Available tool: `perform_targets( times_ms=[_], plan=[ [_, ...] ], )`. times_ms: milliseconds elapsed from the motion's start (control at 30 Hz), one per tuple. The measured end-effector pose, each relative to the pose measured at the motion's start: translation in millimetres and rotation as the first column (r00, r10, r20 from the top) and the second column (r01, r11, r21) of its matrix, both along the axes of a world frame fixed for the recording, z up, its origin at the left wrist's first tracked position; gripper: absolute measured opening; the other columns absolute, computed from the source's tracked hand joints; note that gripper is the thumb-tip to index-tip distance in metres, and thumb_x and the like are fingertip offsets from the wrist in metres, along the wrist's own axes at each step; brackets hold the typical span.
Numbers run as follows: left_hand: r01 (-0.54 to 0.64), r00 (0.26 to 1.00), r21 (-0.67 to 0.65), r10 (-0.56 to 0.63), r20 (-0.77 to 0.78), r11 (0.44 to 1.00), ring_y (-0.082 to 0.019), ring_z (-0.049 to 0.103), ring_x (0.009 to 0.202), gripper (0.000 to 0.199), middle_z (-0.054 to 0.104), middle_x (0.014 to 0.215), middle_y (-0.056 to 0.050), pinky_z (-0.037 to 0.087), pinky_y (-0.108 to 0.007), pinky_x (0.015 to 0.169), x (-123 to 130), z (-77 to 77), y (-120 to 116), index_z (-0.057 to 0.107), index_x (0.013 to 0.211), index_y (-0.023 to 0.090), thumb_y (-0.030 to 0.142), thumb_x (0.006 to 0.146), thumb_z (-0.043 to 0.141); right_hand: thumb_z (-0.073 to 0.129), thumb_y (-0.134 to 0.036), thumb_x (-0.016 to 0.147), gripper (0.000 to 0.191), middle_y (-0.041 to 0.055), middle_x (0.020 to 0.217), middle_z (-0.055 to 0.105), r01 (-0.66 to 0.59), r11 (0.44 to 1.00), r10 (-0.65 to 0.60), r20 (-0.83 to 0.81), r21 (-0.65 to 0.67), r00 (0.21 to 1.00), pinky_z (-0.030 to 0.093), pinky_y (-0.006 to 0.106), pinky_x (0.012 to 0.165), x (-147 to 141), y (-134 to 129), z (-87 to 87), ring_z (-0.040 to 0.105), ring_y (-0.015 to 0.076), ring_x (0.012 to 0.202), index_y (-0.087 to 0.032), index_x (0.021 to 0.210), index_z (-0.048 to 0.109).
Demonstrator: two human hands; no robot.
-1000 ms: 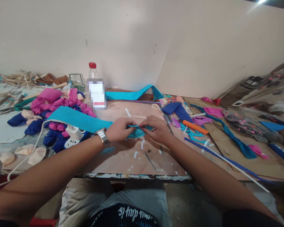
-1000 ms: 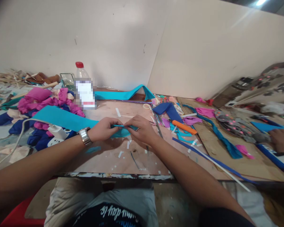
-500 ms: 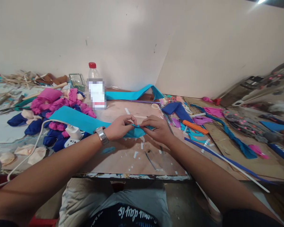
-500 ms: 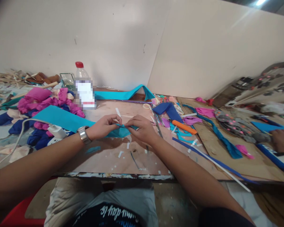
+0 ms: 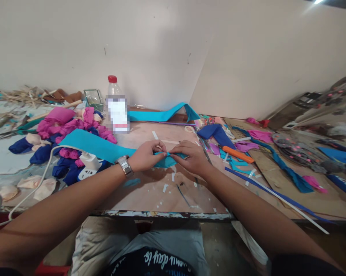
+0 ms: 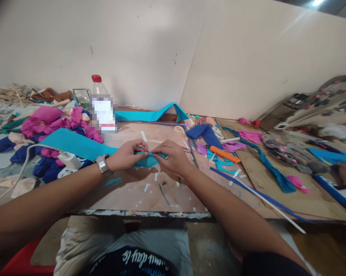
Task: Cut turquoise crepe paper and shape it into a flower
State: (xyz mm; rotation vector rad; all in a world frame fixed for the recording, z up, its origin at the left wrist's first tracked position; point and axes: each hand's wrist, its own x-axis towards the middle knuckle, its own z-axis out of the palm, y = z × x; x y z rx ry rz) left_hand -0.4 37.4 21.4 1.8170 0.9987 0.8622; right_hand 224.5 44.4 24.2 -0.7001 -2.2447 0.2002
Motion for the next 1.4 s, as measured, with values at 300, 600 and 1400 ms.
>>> perform_targets(
  times_ms=[300, 600, 1400],
  plan=[
    [-0.008, 0.999, 0.139, 0.013, -0.035, 0.99, -0.018, 0.07, 0.079, 0.021, 0.075, 0.085, -0.004, 0.049, -0.027, 0.071, -0.1, -0.2, -4.7, 0.06, 0.098, 0.019, 0.039, 0.092, 0.063, 0.068, -0.029, 0.095, 0.01, 0.0067, 0.091, 0.078, 0.025, 1.0, -0.025, 0.02, 0.007, 0.999, 0.055, 0.039, 0.08, -0.6, -0.4, -1.4, 0.068, 0.0223, 0.086, -0.024, 0.099, 0.075],
    [-0.023, 0.986, 0.337, 0.078, -0.149, 0.941, -0.02, 0.07, 0.086, 0.012, 0.075, 0.091, -0.002, 0.049, -0.03, 0.078, 0.8, 3.1, -12.0, 0.062, 0.098, 0.023, 0.034, 0.096, 0.058, 0.062, -0.029, 0.098, 0.011, 0.0068, 0.087, 0.073, 0.052, 0.998, -0.051, 0.058, -0.02, 0.997, 0.05, 0.039, 0.081, -3.1, -4.8, 1.2, 0.064, 0.0229, 0.087, -0.022, 0.095, 0.07],
    [-0.008, 0.985, 0.259, 0.053, -0.165, 0.966, -0.017, 0.065, 0.077, 0.031, 0.075, 0.085, -0.002, 0.043, -0.028, 0.07, 0.1, 1.5, -4.7, 0.075, 0.091, 0.019, 0.042, 0.098, 0.056, 0.063, -0.026, 0.098, 0.007, 0.0062, 0.089, 0.073, 0.032, 0.999, -0.033, 0.016, 0.027, 0.999, 0.049, 0.041, 0.084, -4.0, -4.4, 3.8, 0.062, 0.0233, 0.09, -0.022, 0.097, 0.069]
  ],
)
